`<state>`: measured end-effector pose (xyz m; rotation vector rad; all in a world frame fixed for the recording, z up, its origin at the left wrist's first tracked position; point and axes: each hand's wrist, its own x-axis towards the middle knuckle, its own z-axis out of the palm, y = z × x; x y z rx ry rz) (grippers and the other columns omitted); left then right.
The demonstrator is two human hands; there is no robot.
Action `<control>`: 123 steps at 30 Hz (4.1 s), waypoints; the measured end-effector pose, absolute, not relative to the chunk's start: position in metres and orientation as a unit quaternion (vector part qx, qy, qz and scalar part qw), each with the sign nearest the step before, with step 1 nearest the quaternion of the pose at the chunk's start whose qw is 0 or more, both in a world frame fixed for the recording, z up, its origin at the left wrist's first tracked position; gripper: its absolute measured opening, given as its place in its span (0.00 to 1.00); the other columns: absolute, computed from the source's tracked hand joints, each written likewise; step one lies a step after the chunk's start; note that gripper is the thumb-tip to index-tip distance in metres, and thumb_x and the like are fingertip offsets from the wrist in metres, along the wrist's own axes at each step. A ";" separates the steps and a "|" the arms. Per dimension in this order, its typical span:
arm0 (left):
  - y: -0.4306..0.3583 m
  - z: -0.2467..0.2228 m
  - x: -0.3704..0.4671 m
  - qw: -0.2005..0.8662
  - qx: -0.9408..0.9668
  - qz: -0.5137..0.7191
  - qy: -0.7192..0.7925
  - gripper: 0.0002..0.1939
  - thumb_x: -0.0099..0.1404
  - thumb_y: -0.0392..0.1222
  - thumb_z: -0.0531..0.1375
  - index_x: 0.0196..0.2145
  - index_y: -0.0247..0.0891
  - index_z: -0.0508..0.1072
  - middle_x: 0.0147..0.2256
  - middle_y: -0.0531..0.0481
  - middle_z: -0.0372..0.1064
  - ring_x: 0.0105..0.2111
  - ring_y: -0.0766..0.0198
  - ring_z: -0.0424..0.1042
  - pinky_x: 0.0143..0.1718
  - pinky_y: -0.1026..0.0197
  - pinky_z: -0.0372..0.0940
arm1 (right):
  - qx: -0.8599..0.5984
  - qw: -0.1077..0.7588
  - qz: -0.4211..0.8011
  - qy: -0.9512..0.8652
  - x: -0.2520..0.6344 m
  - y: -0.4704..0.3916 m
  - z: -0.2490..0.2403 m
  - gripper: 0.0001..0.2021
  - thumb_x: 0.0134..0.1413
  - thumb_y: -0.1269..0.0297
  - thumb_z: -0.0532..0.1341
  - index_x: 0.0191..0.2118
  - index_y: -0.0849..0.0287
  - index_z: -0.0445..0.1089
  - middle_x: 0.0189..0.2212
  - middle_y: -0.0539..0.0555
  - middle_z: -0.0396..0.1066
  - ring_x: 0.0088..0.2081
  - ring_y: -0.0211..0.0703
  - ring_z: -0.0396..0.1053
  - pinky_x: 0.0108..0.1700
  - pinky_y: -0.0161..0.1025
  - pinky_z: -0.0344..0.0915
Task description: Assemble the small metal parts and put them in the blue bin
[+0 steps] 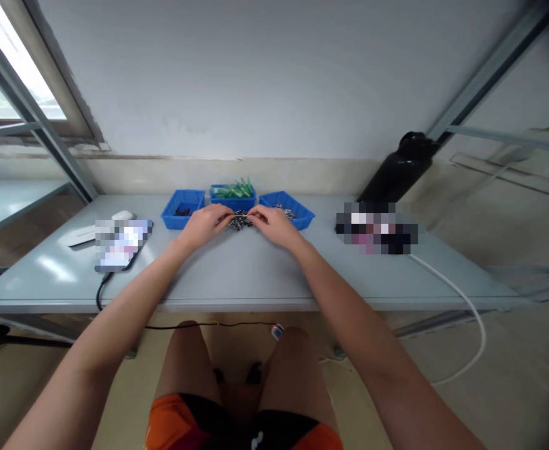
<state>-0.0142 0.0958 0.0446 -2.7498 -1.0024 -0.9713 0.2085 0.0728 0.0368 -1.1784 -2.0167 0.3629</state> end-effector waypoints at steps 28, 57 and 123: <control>0.095 0.048 -0.017 0.009 -0.886 -0.336 -0.318 0.11 0.69 0.42 0.53 0.39 0.36 0.74 0.35 0.47 0.72 0.33 0.63 0.71 0.35 0.63 0.64 | -0.463 0.383 0.138 -0.787 0.202 0.071 0.034 0.11 0.60 0.59 0.55 0.38 0.59 0.72 0.27 0.52 0.71 0.28 0.40 0.64 0.35 0.36 0.57; 0.096 0.043 -0.013 0.010 -0.896 -0.247 -0.368 0.11 0.69 0.40 0.53 0.40 0.37 0.75 0.38 0.47 0.72 0.35 0.62 0.72 0.37 0.62 0.64 | -0.436 0.413 0.124 -0.790 0.203 0.071 0.036 0.07 0.58 0.61 0.56 0.37 0.57 0.68 0.32 0.53 0.71 0.32 0.41 0.66 0.38 0.38 0.62; 0.097 0.031 -0.012 0.027 -0.897 -0.070 -0.435 0.20 0.69 0.43 0.51 0.56 0.40 0.69 0.52 0.42 0.70 0.49 0.52 0.72 0.48 0.55 0.67 | -0.453 0.264 0.166 -0.835 0.195 0.064 0.035 0.08 0.57 0.65 0.57 0.38 0.58 0.73 0.29 0.51 0.73 0.32 0.39 0.68 0.37 0.35 0.60</control>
